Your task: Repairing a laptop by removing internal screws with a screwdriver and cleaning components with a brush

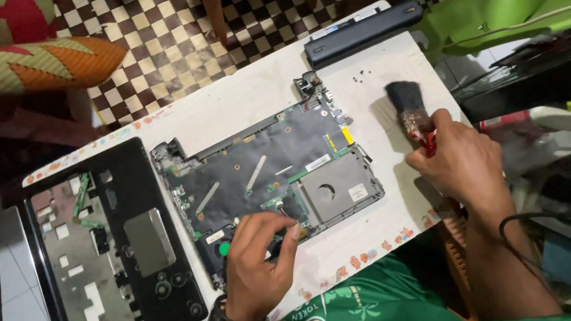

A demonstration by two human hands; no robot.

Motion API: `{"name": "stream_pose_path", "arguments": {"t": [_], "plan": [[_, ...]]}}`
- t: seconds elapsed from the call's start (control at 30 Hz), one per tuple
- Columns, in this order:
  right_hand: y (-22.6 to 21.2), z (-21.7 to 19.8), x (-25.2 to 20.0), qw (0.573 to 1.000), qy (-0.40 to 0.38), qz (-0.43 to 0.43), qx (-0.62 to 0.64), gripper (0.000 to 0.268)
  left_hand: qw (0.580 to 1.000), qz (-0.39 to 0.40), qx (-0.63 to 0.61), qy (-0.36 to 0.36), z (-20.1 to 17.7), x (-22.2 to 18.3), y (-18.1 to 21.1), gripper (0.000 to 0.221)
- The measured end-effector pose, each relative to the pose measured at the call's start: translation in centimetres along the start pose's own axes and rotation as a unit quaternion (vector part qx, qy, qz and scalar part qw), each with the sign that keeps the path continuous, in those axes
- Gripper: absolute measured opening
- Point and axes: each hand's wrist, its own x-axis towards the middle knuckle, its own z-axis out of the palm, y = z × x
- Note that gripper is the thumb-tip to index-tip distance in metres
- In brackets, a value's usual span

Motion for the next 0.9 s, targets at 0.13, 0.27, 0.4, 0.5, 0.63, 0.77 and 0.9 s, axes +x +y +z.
{"name": "stream_pose_path", "arguments": {"t": [0.13,0.27,0.4,0.5,0.63,0.77,0.9], "plan": [[1.0,1.0,-0.5,0.997,0.062,-0.024,0.026,0.034,1.000,-0.003,0.014,-0.010,0.1,-0.1,0.3,0.016],[1.6,0.8,-1.9,0.984,0.145,-0.057,0.091,0.037,0.999,-0.005,0.035,0.002,0.2,-0.1,0.6,0.021],[-2.1,-3.2,-5.1,0.909,-0.045,-0.156,0.385,0.086,0.994,-0.099,-0.047,-0.017,0.3,0.2,1.4,0.044],[-4.3,-3.6,-6.3,0.813,-0.178,-0.282,0.477,0.063,0.975,-0.196,-0.104,-0.020,1.4,0.4,0.9,0.070],[-5.1,-1.5,-6.7,0.770,-0.164,-0.373,0.492,0.026,0.923,-0.306,-0.232,0.000,1.8,0.8,0.3,0.058],[-6.0,0.1,-6.6,0.599,-0.246,-0.361,0.672,0.064,0.869,-0.276,-0.403,0.077,2.8,0.0,-2.2,0.036],[-5.5,0.8,-8.2,0.716,-0.144,-0.349,0.587,0.071,0.831,-0.341,-0.427,0.107,2.0,0.3,-0.4,0.032]]}}
